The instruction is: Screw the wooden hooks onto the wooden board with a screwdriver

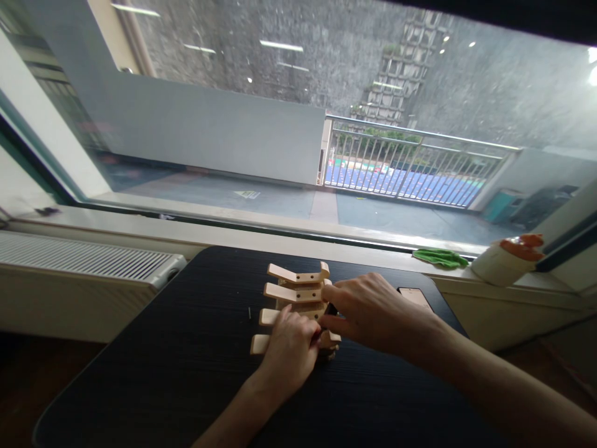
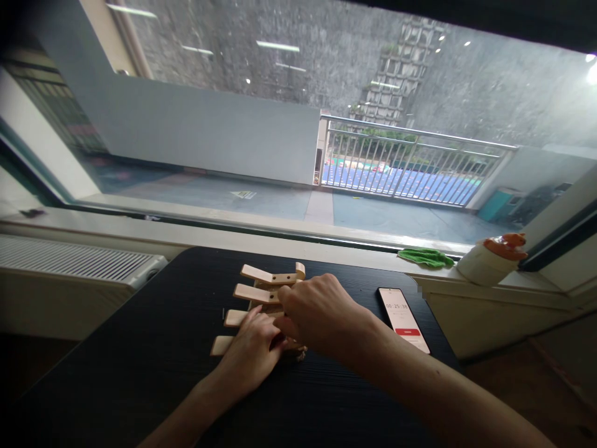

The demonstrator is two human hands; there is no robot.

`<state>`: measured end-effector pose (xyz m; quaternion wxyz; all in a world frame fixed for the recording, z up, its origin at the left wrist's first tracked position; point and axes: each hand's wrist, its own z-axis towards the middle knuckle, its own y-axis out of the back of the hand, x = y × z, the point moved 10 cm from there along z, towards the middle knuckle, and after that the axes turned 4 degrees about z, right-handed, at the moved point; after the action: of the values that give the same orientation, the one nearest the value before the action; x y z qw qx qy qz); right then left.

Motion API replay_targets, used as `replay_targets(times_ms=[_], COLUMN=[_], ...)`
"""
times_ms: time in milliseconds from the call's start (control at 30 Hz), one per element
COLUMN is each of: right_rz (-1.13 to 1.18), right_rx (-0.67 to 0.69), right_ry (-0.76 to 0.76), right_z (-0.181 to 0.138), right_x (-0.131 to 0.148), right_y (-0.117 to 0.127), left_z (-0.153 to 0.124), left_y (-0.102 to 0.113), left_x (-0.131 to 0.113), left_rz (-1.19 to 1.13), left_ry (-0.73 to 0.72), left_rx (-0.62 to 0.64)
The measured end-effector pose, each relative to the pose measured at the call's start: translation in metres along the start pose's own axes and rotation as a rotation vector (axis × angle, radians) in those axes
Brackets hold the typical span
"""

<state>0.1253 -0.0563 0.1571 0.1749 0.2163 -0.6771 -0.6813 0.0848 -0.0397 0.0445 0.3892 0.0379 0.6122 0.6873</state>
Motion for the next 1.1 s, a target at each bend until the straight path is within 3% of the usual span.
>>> replay_targets(times_ms=[133, 267, 467, 767, 1100], right_rz=[0.071, 0.070, -0.030, 0.127, 0.016], right_rx=[-0.014, 0.049, 0.049, 0.103, 0.000], right_ry=[0.057, 0.081, 0.006, 0.076, 0.066], right_z=[-0.008, -0.005, 0.006, -0.004, 0.014], right_x=[0.004, 0.008, 0.001, 0.009, 0.010], right_y=[0.010, 0.001, -0.006, 0.002, -0.007], left_z=[0.000, 0.001, 0.001, -0.001, 0.000], left_y=[0.000, 0.000, 0.002, -0.003, 0.001], left_x=[0.000, -0.002, -0.002, 0.001, -0.002], left_rz=[0.017, 0.040, 0.041, 0.022, 0.020], left_ry=[-0.013, -0.016, -0.003, -0.005, -0.008], left_rx=[0.000, 0.001, -0.009, 0.002, 0.001])
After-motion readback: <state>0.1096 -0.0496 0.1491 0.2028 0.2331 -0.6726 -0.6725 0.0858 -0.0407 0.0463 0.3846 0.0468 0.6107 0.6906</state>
